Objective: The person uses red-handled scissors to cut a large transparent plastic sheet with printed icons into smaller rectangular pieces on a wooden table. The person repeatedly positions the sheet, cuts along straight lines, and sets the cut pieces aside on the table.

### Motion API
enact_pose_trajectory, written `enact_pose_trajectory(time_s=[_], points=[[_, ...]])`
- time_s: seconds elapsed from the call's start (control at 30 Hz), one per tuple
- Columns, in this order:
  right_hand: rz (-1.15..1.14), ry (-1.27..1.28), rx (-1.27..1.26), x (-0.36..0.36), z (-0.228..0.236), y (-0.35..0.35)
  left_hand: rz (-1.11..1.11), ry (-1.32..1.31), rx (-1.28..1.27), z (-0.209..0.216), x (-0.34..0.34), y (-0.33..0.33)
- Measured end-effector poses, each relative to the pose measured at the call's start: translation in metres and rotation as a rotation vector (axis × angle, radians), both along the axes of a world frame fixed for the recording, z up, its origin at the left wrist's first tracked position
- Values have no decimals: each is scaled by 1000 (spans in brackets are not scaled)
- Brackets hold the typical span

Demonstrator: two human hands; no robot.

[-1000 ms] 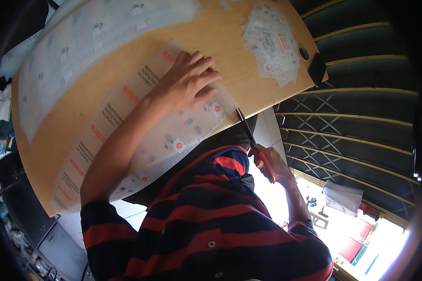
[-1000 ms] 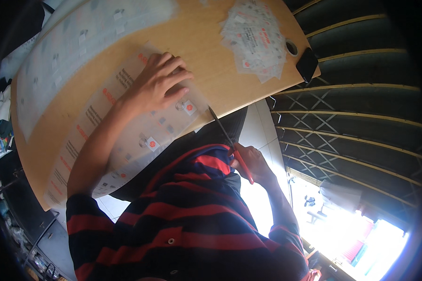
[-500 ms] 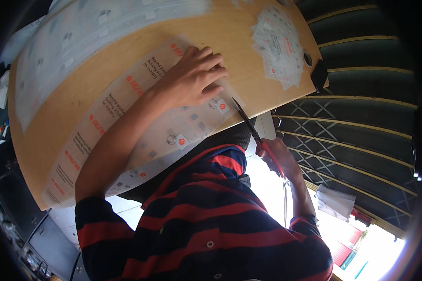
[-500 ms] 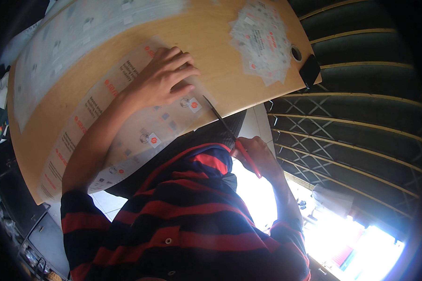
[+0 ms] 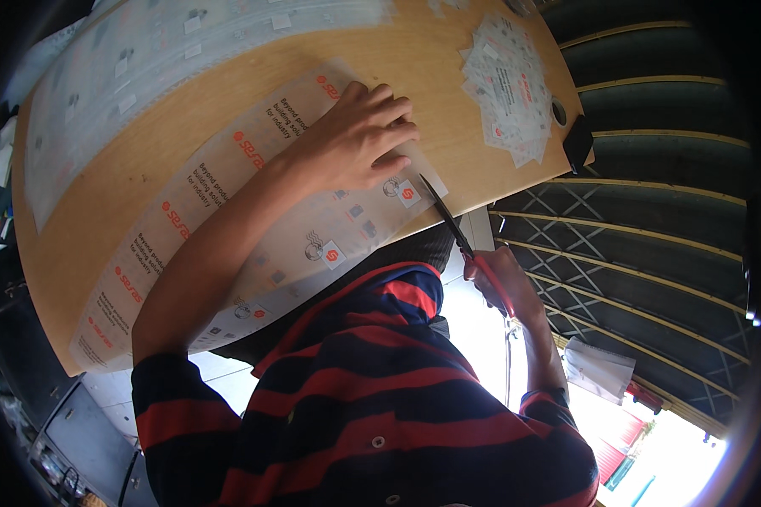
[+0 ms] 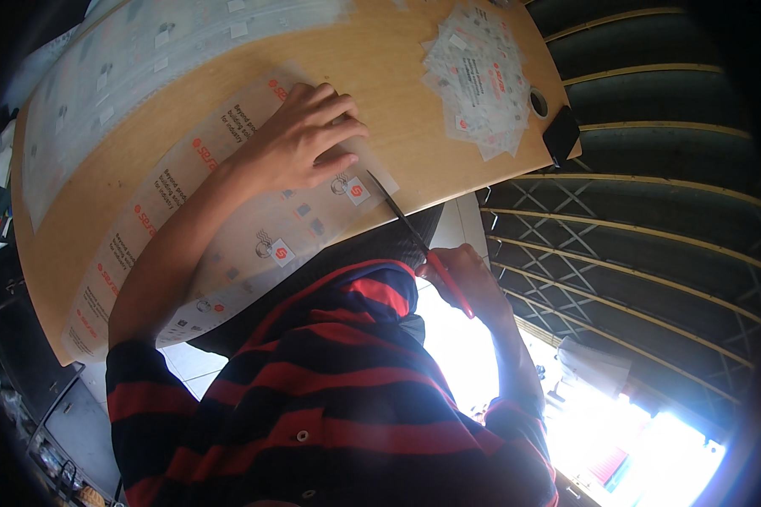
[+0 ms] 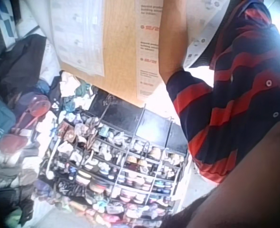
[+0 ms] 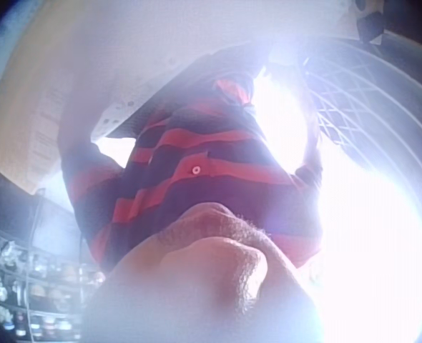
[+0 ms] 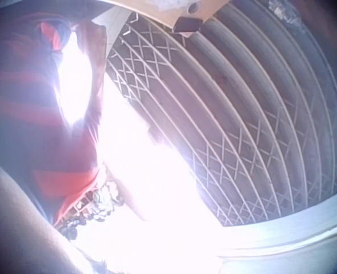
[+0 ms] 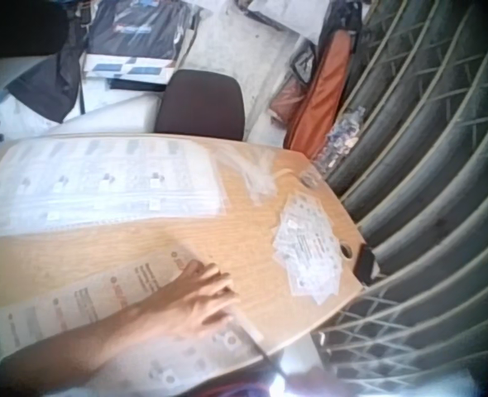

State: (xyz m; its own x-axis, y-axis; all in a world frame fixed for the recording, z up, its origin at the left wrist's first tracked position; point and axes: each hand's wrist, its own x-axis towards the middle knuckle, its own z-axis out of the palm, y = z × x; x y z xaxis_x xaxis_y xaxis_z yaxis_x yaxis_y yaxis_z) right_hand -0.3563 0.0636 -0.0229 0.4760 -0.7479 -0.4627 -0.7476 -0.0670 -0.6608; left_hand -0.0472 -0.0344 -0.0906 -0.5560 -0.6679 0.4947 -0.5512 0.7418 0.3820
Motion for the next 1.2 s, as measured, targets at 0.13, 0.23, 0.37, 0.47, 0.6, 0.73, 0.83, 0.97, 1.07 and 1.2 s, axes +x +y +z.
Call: enact_pose_trajectory(time_s=[0.13,0.23,0.37,0.47,0.6,0.73,0.83,0.97,1.07,1.2], points=[[-70,105,74,-1,0,-1,-3,0,10,0,1,0],[-26,146,-10,0,1,0,-8,7,13,-1,1,-1],[63,183,-71,-9,-8,-2,-9,10,21,-2,0,-1],[105,241,-76,-5,-6,-7,-6,20,21,-2,2,0],[154,217,-169,-11,-12,-8,-9,16,37,0,1,-1],[147,154,-143,6,-3,-16,-7,26,39,-1,0,-1],[62,165,-25,16,8,-20,-7,43,39,-2,1,-1],[-117,303,119,13,6,-20,-10,63,51,-1,1,-2],[-202,283,141,13,7,-16,-7,73,47,-1,2,-2],[-43,198,148,7,6,-17,-9,146,80,-1,3,-3]])
